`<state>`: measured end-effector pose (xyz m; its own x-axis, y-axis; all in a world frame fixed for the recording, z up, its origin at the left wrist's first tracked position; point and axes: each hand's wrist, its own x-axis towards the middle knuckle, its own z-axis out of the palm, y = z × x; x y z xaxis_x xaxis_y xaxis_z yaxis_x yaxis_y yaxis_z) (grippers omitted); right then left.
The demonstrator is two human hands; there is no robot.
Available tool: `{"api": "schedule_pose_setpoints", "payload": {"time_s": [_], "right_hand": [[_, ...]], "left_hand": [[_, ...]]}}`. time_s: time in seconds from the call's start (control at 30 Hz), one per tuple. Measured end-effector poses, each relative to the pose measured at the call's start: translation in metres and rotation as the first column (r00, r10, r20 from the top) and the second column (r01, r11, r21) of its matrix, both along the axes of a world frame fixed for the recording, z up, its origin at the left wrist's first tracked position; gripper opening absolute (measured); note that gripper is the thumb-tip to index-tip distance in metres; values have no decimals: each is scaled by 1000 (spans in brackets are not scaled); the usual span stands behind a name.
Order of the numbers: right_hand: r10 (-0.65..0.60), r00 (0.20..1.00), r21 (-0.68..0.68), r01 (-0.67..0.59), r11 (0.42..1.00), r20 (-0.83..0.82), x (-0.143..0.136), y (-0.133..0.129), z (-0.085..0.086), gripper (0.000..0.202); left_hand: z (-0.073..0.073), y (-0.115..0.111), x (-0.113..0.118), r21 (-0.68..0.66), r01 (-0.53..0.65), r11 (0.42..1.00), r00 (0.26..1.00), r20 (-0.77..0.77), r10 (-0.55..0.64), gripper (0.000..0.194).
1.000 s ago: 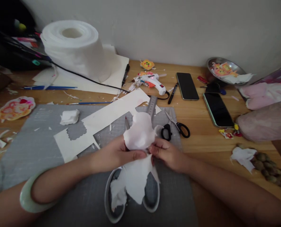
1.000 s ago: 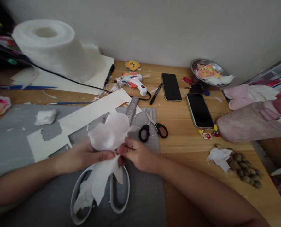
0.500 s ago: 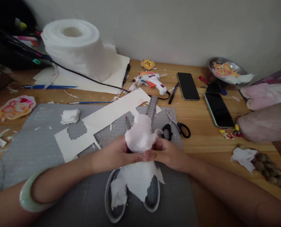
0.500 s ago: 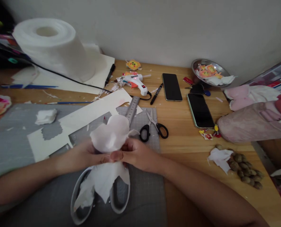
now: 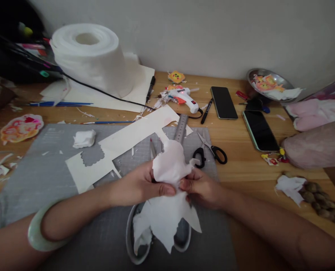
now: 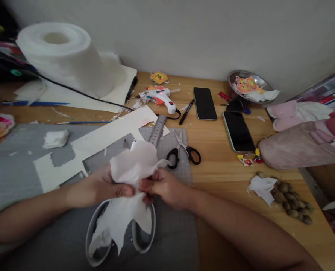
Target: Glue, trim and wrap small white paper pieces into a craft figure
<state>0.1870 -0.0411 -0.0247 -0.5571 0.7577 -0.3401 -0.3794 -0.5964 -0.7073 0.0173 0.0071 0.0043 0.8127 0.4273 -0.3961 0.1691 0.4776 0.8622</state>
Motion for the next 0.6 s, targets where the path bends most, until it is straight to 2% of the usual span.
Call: {"api": "schedule_pose_setpoints", "payload": {"time_s": [0.1, 0.17, 0.3, 0.37, 0.43, 0.5, 0.6], "right_hand": [[-119, 986, -45, 114, 992, -120, 11, 8, 7, 33], [-145, 984, -20, 144, 989, -106, 17, 14, 10, 28], [17, 996, 74, -24, 997, 93, 17, 17, 8, 27], [67, 983, 101, -85, 991, 171, 12, 14, 9, 31], [91, 970, 123, -121, 985, 225, 7, 11, 10, 35], [101, 955, 158, -150, 976, 280, 5, 9, 12, 37], [96, 933, 226, -182, 957, 346, 8, 5, 9, 37]], "left_hand": [[-3, 2, -4, 150, -67, 986, 996, -55, 76, 37], [-4, 3, -6, 231, -111, 967, 989, -71, 130, 39], [-3, 3, -4, 189, -43, 981, 999, -18, 47, 29], [-4, 2, -2, 213, -47, 976, 998, -27, 54, 28], [-6, 2, -2, 283, -54, 957, 996, -46, 70, 29], [-9, 1, -3, 349, -19, 937, 998, -49, 38, 27], [-13, 0, -5, 372, 40, 927, 998, -62, -18, 25]]}}
